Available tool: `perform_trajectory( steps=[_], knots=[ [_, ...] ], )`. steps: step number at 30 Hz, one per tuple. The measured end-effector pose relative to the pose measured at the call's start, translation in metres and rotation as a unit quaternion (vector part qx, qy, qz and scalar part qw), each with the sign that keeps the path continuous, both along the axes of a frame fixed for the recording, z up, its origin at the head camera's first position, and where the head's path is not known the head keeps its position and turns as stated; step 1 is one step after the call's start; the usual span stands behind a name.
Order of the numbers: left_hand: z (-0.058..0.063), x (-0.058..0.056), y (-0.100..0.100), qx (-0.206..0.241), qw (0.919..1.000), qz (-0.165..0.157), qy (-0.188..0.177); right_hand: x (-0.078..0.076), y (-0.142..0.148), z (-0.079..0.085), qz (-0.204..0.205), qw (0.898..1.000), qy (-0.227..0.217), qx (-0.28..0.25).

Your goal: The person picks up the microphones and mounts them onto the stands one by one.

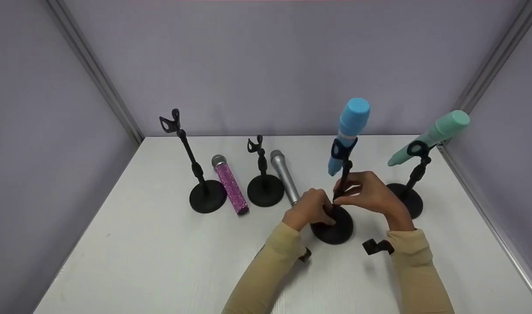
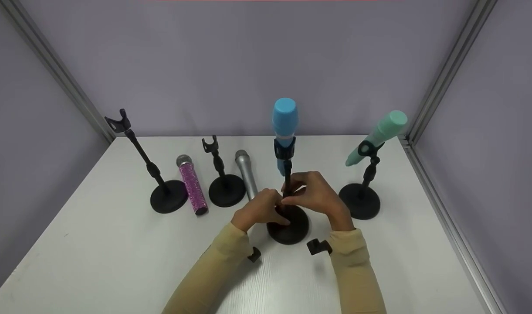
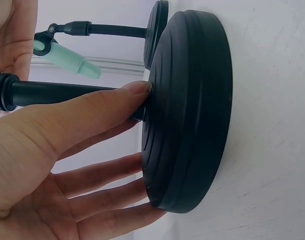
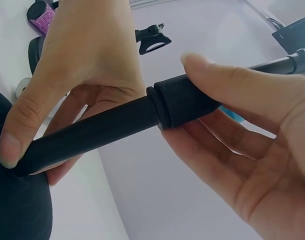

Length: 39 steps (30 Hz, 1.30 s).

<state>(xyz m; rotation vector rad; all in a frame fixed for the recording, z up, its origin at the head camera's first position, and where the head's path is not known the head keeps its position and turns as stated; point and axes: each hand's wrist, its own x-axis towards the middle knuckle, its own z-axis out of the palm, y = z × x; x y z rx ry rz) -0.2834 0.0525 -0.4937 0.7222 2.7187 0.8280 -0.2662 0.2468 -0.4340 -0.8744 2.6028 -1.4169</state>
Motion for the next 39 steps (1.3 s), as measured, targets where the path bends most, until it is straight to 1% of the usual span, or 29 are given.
perform_trajectory(
  steps=[5, 9, 17, 24, 28, 32, 35, 39],
  knots=[
    [-0.0007, -0.0004, 0.0005, 0.003, 1.0000, 0.003, -0.006, -0.0001, 0.0025, 0.0005, 0.027, 0.999, -0.016, 0.003],
    [0.0000, -0.0003, 0.0009, 0.009, 0.9998, 0.002, -0.015, 0.0001, 0.0035, 0.0009, 0.042, 0.999, -0.015, 0.008],
    [-0.0003, -0.0008, 0.0009, 0.011, 0.9996, 0.008, -0.025, -0.0007, 0.0047, 0.0000, 0.054, 0.998, -0.019, 0.017],
    [0.0002, 0.0000, 0.0007, 0.017, 0.9991, 0.012, -0.036, -0.0008, 0.0050, -0.0003, 0.069, 0.997, -0.023, 0.013],
    [-0.0011, 0.0002, 0.0005, 0.016, 0.9993, 0.011, -0.033, -0.0002, 0.0040, -0.0006, 0.067, 0.998, -0.014, 0.011],
    [-0.0011, -0.0002, -0.0001, 0.016, 0.9996, 0.009, -0.024, -0.0003, 0.0019, -0.0013, 0.050, 0.999, 0.005, 0.005],
    [-0.0004, -0.0002, -0.0006, 0.014, 0.9998, 0.003, -0.014, -0.0009, 0.0006, -0.0023, 0.044, 0.999, 0.016, -0.010],
    [0.0001, 0.0006, -0.0008, 0.012, 0.9999, 0.000, -0.009, -0.0017, 0.0005, -0.0032, 0.050, 0.998, 0.013, -0.018]
  ],
)
